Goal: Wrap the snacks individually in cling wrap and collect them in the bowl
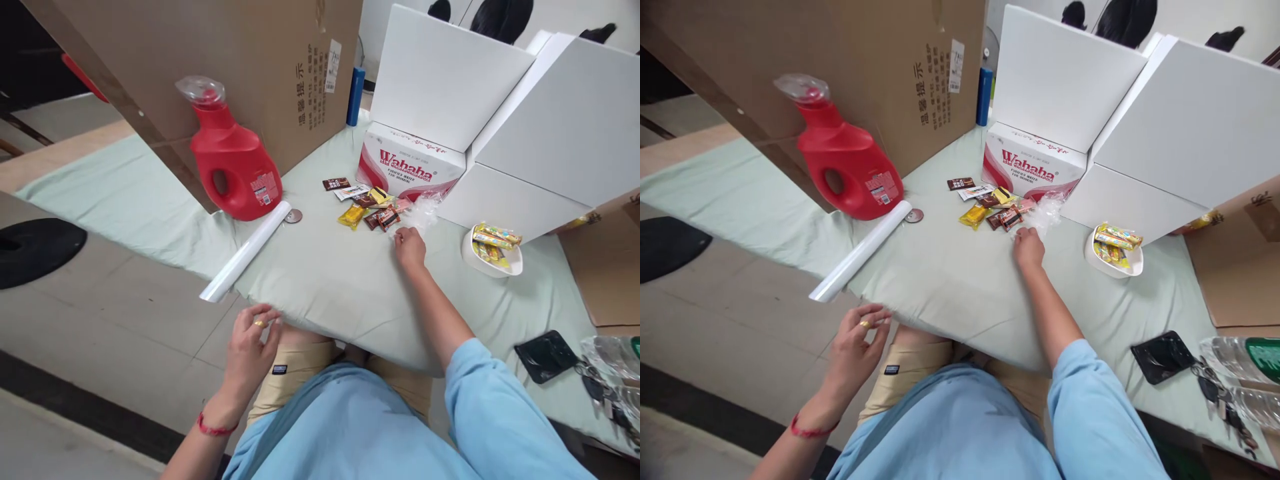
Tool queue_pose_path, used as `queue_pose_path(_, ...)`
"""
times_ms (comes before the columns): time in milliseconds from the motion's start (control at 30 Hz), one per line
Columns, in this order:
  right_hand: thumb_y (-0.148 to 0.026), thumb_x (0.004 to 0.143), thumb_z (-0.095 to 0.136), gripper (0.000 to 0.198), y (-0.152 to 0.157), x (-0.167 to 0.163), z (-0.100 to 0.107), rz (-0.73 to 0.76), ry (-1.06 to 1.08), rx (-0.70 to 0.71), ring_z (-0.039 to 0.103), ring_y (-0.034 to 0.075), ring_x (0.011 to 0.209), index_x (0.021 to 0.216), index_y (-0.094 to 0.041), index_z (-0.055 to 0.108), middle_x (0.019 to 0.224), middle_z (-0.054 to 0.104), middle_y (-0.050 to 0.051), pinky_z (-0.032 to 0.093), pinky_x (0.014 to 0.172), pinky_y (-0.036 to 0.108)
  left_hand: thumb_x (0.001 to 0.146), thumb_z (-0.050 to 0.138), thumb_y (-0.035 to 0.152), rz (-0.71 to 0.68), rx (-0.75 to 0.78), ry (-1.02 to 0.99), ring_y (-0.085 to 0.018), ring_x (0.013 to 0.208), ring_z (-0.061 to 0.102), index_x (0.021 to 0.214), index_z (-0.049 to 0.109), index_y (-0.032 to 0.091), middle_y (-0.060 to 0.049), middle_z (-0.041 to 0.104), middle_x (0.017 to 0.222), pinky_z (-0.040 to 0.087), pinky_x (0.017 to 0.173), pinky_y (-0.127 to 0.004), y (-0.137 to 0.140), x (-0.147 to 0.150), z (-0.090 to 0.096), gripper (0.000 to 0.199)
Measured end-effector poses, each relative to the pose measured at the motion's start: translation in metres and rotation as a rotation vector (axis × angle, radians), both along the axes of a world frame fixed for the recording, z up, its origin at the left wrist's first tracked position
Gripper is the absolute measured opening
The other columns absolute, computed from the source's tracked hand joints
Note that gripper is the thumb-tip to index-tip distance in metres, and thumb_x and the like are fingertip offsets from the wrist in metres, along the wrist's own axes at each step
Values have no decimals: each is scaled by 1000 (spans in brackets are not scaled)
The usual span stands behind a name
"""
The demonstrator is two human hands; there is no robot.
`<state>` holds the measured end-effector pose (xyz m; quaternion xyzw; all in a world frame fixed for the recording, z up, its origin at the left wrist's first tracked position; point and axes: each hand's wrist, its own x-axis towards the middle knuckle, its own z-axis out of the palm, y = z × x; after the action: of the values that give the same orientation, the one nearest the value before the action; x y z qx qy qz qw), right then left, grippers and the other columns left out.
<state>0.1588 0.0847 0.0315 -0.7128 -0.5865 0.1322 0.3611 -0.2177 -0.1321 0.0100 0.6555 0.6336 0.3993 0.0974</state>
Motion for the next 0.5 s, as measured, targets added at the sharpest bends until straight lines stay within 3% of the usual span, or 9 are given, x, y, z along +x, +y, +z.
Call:
queue_pose_path(133, -53, 82, 75, 33, -40, 4, -13, 79, 700, 55, 53, 16, 65, 94, -24, 68, 78, 62, -1, 45, 61, 28, 101, 58, 39, -42, -138, -183, -21, 80, 68, 99, 73, 25, -7, 73, 99, 58, 71, -36, -10, 0, 6, 21)
queue_pose_path(233, -50, 72, 86, 37, -72, 1, -24, 145, 1089, -27, 50, 13, 58, 93, -25, 70, 70, 59, -5, 42, 53, 25, 102, 59, 39, -159, -172, -351, -20, 87, 68, 103, 74, 25, -6, 72, 97, 57, 76, -33, 8, 30, 13, 21)
queue_pose_path(367, -42, 64, 93, 36, -84, -2, -31, 143, 1179, 21, 53, 11, 63, 90, -24, 75, 76, 66, -4, 44, 58, 24, 99, 64, 41, -291, -241, -634, -19, 92, 67, 111, 73, 24, -9, 69, 112, 54, 67, -27, 62, 104, 15, 23)
queue_pose_path(500, -45, 66, 91, 33, -82, -2, -32, 202, 1093, -8, 54, 13, 65, 87, -24, 77, 78, 70, -2, 47, 64, 28, 82, 83, 35, -371, -249, -799, -14, 78, 63, 124, 69, 22, -11, 65, 124, 49, 62, -25, 116, 172, 12, 46)
